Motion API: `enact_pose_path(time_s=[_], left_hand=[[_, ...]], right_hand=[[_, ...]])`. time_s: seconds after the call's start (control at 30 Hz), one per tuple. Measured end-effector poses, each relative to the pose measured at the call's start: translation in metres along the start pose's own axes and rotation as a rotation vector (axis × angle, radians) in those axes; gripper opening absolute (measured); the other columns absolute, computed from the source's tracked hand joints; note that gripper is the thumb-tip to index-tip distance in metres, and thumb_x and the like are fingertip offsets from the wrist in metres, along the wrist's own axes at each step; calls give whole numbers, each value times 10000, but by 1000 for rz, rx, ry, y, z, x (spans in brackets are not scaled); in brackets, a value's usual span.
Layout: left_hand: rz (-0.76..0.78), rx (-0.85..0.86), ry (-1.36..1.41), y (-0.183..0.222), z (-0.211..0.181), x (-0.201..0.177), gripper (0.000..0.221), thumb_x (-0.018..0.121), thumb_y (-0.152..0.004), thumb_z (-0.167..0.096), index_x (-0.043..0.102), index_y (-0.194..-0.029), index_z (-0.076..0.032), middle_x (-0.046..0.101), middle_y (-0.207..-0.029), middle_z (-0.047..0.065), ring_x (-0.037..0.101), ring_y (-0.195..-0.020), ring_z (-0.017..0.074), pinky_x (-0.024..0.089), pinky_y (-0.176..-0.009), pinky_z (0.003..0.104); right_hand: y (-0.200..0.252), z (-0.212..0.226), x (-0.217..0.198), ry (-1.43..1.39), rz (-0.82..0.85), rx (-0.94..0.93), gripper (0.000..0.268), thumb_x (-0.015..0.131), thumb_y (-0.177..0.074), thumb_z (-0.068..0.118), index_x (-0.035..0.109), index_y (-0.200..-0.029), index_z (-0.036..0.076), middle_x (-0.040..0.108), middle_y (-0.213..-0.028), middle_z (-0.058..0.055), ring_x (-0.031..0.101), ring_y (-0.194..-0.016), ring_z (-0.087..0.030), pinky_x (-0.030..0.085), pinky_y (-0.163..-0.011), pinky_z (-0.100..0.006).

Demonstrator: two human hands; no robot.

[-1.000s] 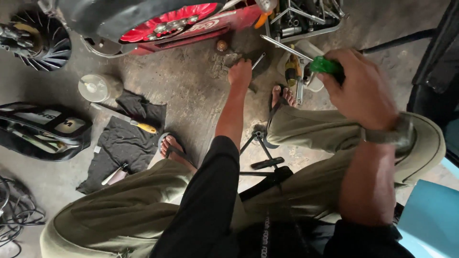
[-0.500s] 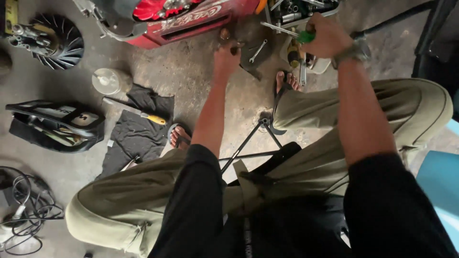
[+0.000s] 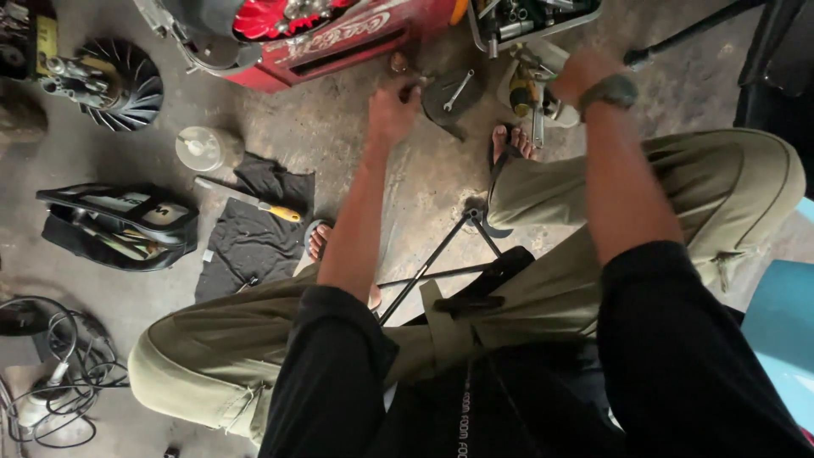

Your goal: Installing a plastic engine shroud onto a motorcycle engine using a screwdriver and screws.

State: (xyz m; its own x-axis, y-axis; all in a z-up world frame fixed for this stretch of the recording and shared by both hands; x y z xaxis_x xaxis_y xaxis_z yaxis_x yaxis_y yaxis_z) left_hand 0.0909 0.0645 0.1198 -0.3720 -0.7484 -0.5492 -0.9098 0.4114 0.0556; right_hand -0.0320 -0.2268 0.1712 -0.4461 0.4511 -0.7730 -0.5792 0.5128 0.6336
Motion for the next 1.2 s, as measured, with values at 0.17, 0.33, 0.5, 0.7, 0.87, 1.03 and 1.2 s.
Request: enact_pose_path(time_s=[0.17,0.33,0.5,0.7,0.87,1.03,1.2], left_hand=[[7,-125,89,8,-26,-28,138,569,-824,-242,658,-929,-238,726,-827,26,705,-722,172,529,-633,319],[-27,-65,73,5,-21,-35,141,564,-820,-237,664,-918,-225,716,-753,-4,688,-663,137,503,-610,291],[-28,-41,60,5,-28,-46,174,548,-839,-260,660,-957,-199,724,-850,10,701,-746,165,504,-649,318],[27,-71,136,10,-32,-47,154,550,-859,-216,658,-958,-169,722,-833,30,672,-640,133,519,-562,283],[-44,15,17,8,-21,-46,185,553,-849,-267,665,-970,-185,724,-828,30,687,-644,157,516,-584,305],[-50,79,110,18,-46,-66,167,570,-846,-210,640,-981,-140,702,-839,34,653,-642,156,508,-567,301],[-54,98,138,28,-77,-98,172,611,-821,-216,663,-976,-166,718,-896,2,677,-728,143,511,-612,277]], right_hand=[[-67,4,39,1,-192,-244,579,664,-886,285,368,-1314,31,407,-1215,-296,446,-1004,-512,460,-773,-648],[-70,12,73,-40,-52,-297,530,574,-922,175,297,-1347,25,166,-1354,-230,454,-948,-536,488,-787,-662],[-43,21,82,34,41,-291,724,523,-859,422,242,-1421,62,21,-1465,-199,185,-1298,-499,279,-1030,-693],[-37,30,91,152,-6,-424,894,755,-703,385,243,-1425,264,-37,-1469,-131,-7,-1303,-515,241,-946,-835],[-32,42,72,216,-301,-558,464,535,-906,264,447,-1343,136,323,-1368,-219,402,-1059,-535,463,-752,-686],[4,60,6,113,-617,-616,390,458,-1028,388,544,-1136,23,557,-1038,-172,525,-878,-367,388,-765,-559],[26,50,-71,-80,-878,-595,371,557,-1072,352,546,-875,38,487,-791,-123,470,-632,-208,417,-425,-286]])
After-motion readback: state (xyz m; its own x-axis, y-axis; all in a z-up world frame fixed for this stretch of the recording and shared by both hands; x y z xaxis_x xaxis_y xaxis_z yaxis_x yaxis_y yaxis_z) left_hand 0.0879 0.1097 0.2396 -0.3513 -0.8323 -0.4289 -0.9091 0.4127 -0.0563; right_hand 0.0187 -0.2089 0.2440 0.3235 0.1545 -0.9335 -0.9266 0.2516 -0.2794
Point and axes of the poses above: each hand's wrist, its own y-axis away from the middle knuckle, its own x-axis out of the palm, z = x × y, the point moved 9 cm from there along -y, towards the middle knuckle
